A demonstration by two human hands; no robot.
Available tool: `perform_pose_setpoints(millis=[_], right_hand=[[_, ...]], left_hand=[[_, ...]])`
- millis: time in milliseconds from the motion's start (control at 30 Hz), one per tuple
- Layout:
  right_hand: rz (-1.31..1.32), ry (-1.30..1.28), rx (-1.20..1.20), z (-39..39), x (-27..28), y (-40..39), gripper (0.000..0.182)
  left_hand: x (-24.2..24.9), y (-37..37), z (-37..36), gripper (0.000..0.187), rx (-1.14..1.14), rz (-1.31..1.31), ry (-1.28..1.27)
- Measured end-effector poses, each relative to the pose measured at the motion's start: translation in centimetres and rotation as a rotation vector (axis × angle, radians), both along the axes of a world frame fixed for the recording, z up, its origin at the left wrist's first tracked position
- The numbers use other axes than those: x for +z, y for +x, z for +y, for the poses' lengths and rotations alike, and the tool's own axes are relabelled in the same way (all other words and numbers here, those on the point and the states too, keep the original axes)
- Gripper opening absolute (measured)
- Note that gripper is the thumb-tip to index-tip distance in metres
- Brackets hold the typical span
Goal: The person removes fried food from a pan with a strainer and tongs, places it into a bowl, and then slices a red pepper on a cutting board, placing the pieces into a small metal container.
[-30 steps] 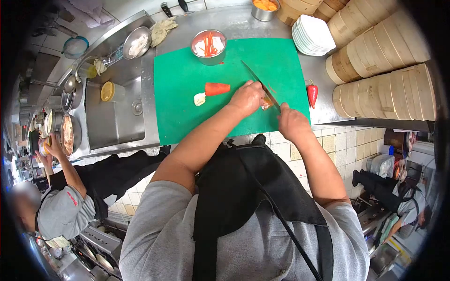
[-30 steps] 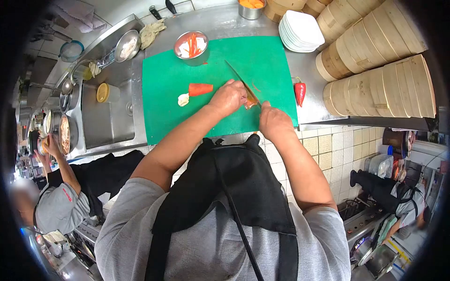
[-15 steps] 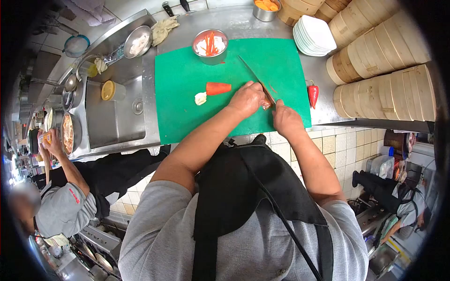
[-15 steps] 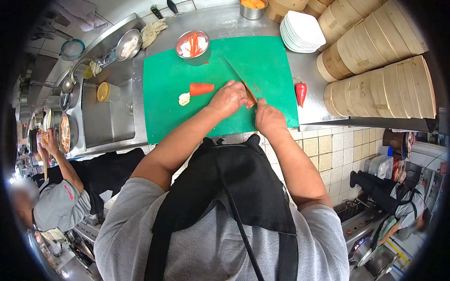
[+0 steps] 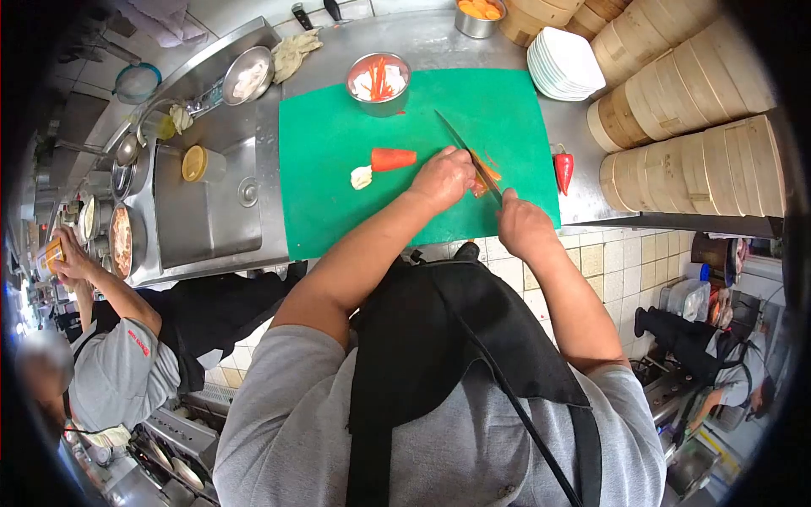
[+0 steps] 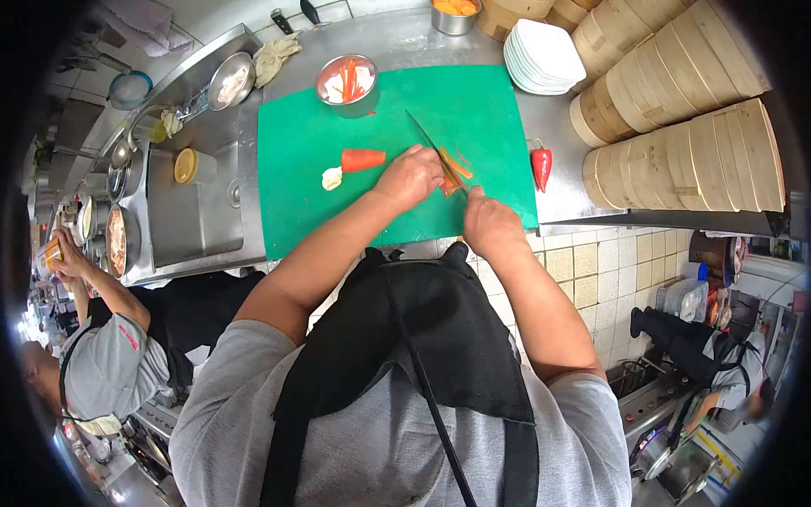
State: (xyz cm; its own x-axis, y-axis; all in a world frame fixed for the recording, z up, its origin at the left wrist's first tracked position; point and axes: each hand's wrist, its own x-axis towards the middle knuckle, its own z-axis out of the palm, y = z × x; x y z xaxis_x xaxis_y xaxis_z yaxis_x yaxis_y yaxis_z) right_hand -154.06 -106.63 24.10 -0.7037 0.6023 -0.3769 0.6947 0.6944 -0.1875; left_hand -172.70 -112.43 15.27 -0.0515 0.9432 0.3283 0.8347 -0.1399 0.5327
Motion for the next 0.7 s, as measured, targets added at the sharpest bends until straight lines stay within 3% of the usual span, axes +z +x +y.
perform_pose_setpoints(millis=[133, 333, 433, 700], right_hand=[[0.046, 0.016, -0.026, 0.3, -2.8, -0.7, 0.02], [-0.009, -0.013, -0.01, -0.4, 0.9, -0.4, 0.021], [0.07, 0.008, -0.022, -0.1, -2.8, -0.6, 0.021], [0.005, -0.015, 0.004, -0.5, -1.0, -0.4, 0.022]], left_hand=[[0.5, 0.0, 0.0, 0.006, -0.008, 0.021, -0.041], [1.0, 0.1, -0.4, 0.007, 0.02, 0.013, -0.059], [0.9, 0.2, -0.4, 0.006, 0.022, 0.006, -0.058], [0.4, 0.0, -0.7, 0.009, 0.026, 0.009, -0.018]])
